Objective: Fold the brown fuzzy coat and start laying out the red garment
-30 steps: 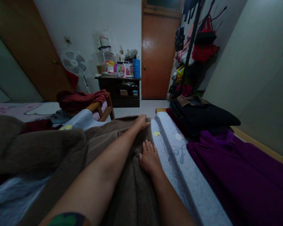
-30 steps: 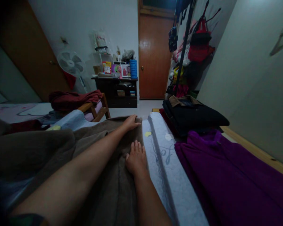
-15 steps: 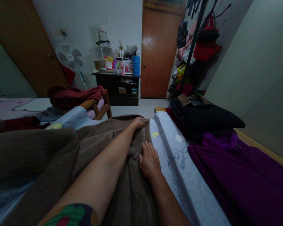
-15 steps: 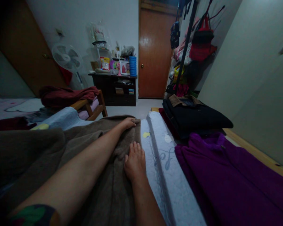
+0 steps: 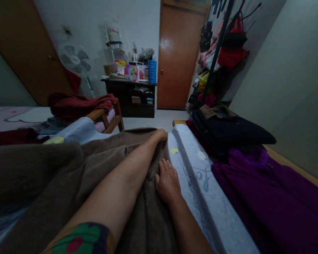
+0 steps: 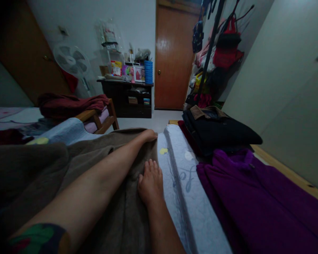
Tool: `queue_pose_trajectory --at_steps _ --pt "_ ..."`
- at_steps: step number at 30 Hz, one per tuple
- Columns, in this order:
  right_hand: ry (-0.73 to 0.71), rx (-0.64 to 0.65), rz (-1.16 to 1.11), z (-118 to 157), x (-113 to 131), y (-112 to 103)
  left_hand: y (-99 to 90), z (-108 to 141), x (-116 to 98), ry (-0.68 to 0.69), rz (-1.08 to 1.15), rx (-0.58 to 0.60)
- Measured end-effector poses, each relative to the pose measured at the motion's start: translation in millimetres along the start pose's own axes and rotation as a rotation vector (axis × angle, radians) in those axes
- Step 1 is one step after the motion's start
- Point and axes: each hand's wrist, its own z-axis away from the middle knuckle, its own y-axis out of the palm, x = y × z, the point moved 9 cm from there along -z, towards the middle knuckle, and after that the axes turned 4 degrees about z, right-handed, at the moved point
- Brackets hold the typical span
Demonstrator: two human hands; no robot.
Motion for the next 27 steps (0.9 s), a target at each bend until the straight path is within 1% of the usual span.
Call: queue_pose_trajectory --at_steps 6,8,12,15,17,19,22,25,27 --pt "0.016 0.0 0.036 -0.4 0.4 2.5 -4.4 10.4 4.0 0.1 0.038 -0.044" --pt "0.033 -0.007 0.052 0.2 -0.1 2.2 -3.4 15.4 6.9 0.113 0.029 -0.084" --pt "0.069 -0.003 0.076 1.6 -2.6 1.7 -1.4 27.7 10.0 0.096 -0.05 -0.197" --pt "0.077 0.027 0.078 1.8 -3.7 3.4 -5.2 37.2 1.6 0.107 -0.128 -0.279" --pt "0.08 0.037 0.077 1.9 -4.2 3.9 -8.4 42.0 -9.2 0.141 -0.174 -0.298" --pt "0.08 0.045 0.074 2.0 -4.2 4.0 -9.2 45.4 -21.2 0.186 -0.212 -0.275" --pt "0.08 0.06 0.068 1.9 -4.2 4.3 -3.7 50.6 -33.5 0.229 -0.259 -0.181" --pt "0.081 0.061 0.076 1.3 -4.3 3.9 9.2 59.4 -34.8 0.25 -0.294 -0.058" --pt "0.079 0.064 0.084 1.0 -4.1 3.8 18.6 66.8 -29.8 0.268 -0.308 0.009"
